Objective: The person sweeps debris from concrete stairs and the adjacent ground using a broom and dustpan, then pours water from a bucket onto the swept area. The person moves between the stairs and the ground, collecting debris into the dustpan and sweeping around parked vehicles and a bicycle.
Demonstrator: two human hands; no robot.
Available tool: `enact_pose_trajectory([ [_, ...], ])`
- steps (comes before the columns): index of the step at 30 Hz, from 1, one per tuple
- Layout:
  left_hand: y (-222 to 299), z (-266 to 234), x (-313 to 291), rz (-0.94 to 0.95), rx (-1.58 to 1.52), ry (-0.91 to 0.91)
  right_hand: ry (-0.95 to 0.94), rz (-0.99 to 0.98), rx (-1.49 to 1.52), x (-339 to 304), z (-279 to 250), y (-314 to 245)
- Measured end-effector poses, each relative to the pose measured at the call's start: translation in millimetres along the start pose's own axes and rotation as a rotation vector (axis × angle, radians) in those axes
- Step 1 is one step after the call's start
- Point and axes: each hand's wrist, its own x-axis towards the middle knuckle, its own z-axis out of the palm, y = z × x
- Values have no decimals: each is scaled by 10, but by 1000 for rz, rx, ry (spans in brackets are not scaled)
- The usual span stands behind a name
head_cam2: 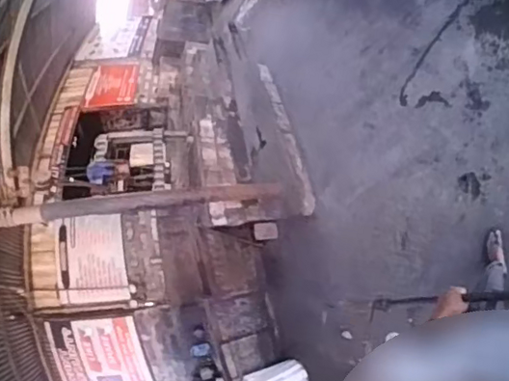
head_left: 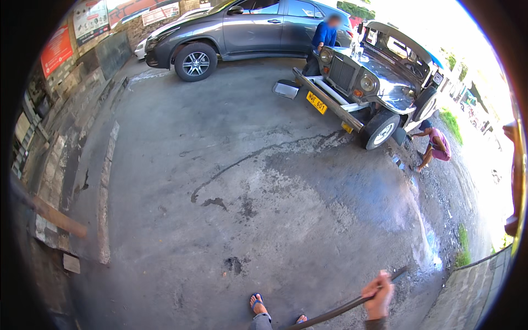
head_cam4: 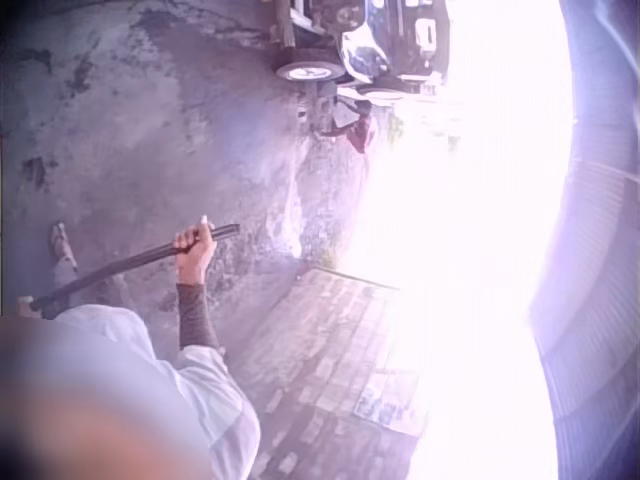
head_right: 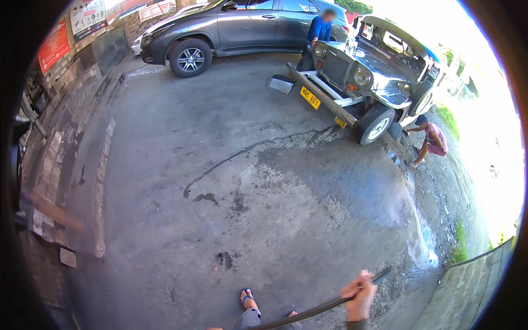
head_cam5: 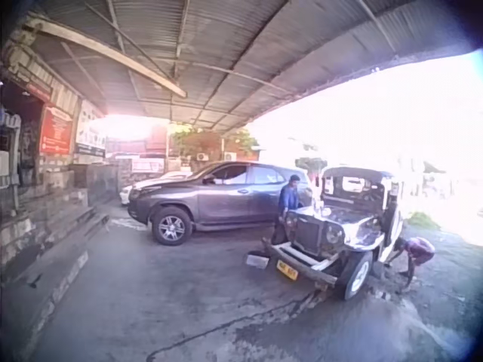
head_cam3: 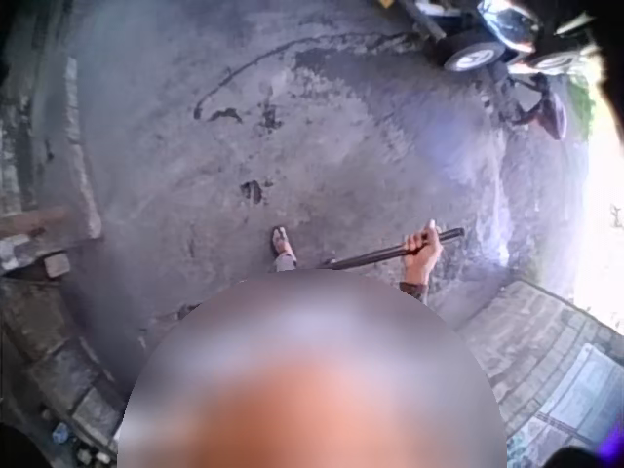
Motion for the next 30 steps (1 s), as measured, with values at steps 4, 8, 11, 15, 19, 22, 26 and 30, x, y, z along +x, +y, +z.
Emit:
enact_pose_trajectory([
  [4,1043,-578,840,439,325,117,222,-321,51,-249,-329,-1022],
  [8,1938,-881,2155,896,72,431,285,-548,2,-542,-482,-1030],
  [11,2355,-1026,3445,875,236,525,320,-575,6,-134,-289,-208],
  [15,2086,-1142,4758,635,63,674,415,-504,-63,798,295,931],
  [19,989,-733,4349,390,-112,647,209,-297,-109,1074,1150,1070],
  [22,82,-424,3317,130,-51,367,92,-82,-307,969,1811,1252],
  [26,-853,-766,2248,-258,209,172,-61,200,-335,934,2400,1854],
  [30,-694,-1368,1880,-458,192,9,-89,278,-238,1216,2520,1821],
])
